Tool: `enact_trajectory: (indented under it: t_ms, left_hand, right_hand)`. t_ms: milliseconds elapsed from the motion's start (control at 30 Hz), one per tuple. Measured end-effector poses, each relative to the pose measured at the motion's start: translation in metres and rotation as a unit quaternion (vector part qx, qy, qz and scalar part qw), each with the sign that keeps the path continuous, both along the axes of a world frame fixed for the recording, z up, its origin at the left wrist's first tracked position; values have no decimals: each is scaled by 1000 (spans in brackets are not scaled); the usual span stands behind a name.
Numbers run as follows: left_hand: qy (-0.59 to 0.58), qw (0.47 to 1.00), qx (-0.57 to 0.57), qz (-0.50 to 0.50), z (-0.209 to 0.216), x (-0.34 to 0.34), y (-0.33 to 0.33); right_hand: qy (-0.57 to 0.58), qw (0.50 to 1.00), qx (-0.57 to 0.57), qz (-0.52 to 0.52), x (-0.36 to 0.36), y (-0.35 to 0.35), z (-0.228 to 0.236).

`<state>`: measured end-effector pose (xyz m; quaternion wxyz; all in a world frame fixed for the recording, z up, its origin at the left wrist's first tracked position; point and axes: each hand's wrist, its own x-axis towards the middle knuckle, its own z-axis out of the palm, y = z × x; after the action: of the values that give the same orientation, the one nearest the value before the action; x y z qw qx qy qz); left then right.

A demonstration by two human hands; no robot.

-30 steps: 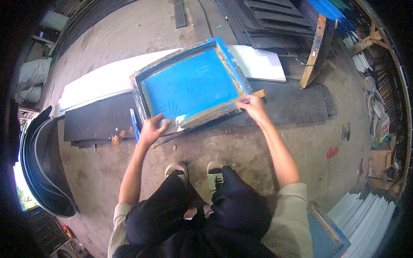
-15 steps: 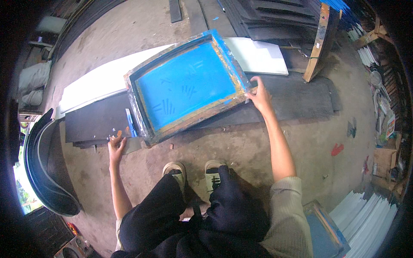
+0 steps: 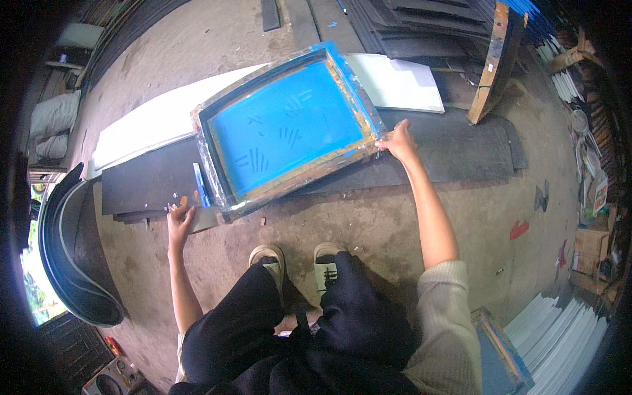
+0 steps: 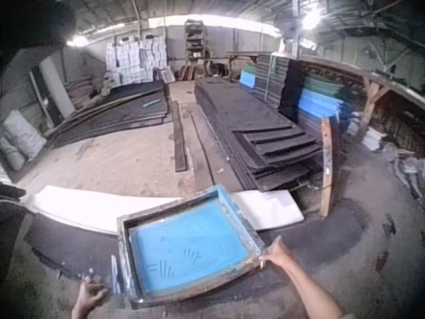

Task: The person sits on the floor and applies masking tape to the edges of a blue screen printing frame. They repeatedly pick up tape, press it along the frame edges, and smooth it down.

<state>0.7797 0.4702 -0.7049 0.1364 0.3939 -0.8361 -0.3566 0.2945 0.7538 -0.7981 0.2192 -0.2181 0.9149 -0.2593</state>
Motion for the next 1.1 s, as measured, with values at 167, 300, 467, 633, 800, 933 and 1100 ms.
enact_trajectory:
  t_ms: [167,300,467,633,800,933,1100]
  left_hand:
    - [-8,1000,-15,-15,-2,-5,2]
    - [64,995,51,60,-3,9,4]
    - [140,977,144,74,-20,16,-5]
    - [-20,999,28,36,-24,29,-3]
    - [-101,989,-108,-22,-35,49,-5]
    - [-134,987,-93,-5,-35,42,-7]
    - [-169,979,-108,-44,-43,34,-10]
  right_hand:
    - [-121,992,29,-10,-16,-2,0]
    - [-22,991,130,28,-7,-14,5]
    - [20,977,185,99,-37,22,3]
    - [59,970,224,68,-9,0,25]
    - [65,975,191,93,-7,1,24]
    - [43,972,217,79,-16,7,22]
    - [69,974,205,72,-13,11,26]
